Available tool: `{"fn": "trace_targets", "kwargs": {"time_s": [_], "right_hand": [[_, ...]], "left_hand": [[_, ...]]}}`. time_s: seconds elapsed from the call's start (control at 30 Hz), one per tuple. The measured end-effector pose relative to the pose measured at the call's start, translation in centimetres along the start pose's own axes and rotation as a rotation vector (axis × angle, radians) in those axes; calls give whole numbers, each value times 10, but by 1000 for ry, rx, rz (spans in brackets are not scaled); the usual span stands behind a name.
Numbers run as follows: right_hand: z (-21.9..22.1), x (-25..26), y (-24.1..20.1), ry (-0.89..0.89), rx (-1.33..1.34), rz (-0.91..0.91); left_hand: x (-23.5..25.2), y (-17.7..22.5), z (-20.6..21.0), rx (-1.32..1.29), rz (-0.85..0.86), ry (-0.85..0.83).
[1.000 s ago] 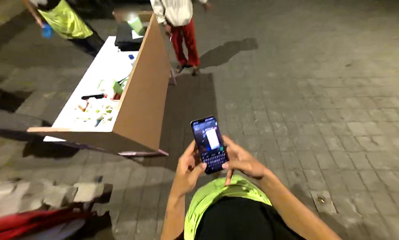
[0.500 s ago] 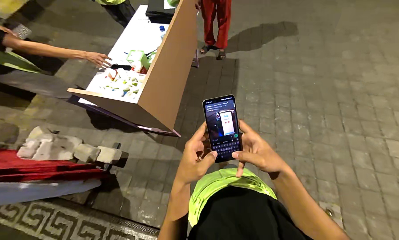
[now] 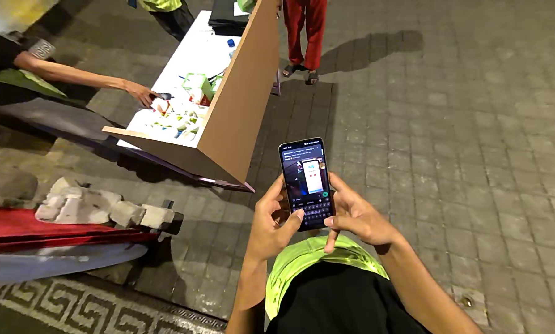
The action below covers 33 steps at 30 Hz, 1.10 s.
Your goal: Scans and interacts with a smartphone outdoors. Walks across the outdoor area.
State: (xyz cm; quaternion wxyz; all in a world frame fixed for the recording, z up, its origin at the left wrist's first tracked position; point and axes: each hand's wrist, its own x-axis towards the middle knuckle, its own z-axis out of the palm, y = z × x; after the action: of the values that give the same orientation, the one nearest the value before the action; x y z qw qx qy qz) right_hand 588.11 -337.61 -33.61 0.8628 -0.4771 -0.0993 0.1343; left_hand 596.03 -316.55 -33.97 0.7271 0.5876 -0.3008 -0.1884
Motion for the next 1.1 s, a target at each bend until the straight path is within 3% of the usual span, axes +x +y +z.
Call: {"fn": "trace_targets", "kwargs": {"time_s": [0.4, 0.6, 0.87, 1.1], "right_hand": [[5, 5, 1, 50, -33, -28], [6, 7, 2, 90, -90, -19], [3, 8, 2, 66, -76, -18], [2, 10, 3, 64, -57, -14]], "left_hand": [[7, -3, 8, 70, -1, 137], [8, -4, 5, 66, 4, 116], [8, -6, -10, -78, 6, -64], [7, -5, -9, -46, -1, -37]]}}
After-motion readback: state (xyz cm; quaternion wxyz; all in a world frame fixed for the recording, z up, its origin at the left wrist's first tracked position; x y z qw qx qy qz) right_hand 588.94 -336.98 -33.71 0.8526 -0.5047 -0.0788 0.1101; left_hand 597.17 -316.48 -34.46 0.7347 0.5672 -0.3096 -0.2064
